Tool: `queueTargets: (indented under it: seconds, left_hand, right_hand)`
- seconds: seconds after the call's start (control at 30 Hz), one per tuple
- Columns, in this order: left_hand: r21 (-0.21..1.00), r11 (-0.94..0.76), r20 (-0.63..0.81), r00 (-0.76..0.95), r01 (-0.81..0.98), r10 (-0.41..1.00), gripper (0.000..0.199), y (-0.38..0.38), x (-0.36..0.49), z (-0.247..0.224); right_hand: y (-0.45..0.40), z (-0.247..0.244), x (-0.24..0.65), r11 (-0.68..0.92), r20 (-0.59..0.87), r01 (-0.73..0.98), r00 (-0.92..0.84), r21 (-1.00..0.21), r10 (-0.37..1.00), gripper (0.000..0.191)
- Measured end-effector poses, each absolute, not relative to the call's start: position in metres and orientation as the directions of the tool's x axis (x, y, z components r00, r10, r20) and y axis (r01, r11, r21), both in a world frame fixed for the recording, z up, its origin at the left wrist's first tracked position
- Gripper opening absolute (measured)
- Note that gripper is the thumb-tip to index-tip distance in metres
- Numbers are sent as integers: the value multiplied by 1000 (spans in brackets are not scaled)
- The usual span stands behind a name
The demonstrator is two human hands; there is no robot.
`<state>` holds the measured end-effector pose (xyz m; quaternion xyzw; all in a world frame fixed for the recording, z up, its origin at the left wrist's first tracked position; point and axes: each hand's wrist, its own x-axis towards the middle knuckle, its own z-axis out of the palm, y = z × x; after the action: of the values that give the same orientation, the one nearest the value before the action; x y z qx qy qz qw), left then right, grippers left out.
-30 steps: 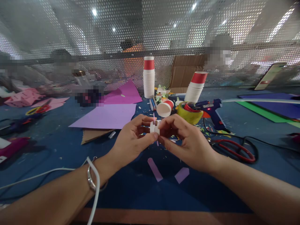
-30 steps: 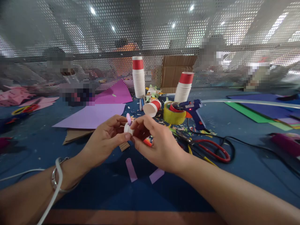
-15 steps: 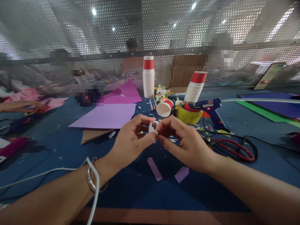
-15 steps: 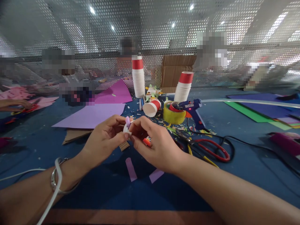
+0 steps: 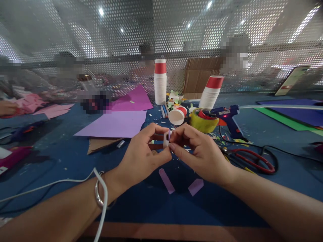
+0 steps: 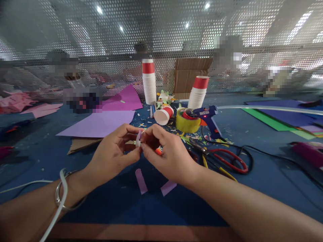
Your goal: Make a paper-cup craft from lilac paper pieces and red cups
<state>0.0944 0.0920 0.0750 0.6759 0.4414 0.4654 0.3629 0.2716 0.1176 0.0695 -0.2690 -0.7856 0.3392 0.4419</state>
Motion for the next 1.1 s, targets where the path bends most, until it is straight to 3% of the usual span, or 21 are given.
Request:
queueTargets:
  seconds: [0.2,0.47,0.73,1.1]
  left_hand:
    - [852,-403,362,182,334,914,31,89,95,75]
    - [900,-356,296,247,250,923,39,87,94,75]
    - [846,-389,320,235,364,918,45,91,91,71]
    - [905,-343,287,234,253,929,44,89,90,75]
  right_hand:
    - [116,70,271,626,513,134,-456,-768,727,10]
    - [116,70,272,580,503,53,-439,-813,745,9]
    - [120,69,274,571,501,37,-435,-820,748,10]
    - [125,73,283,674,589,238,-343,-700,732,14]
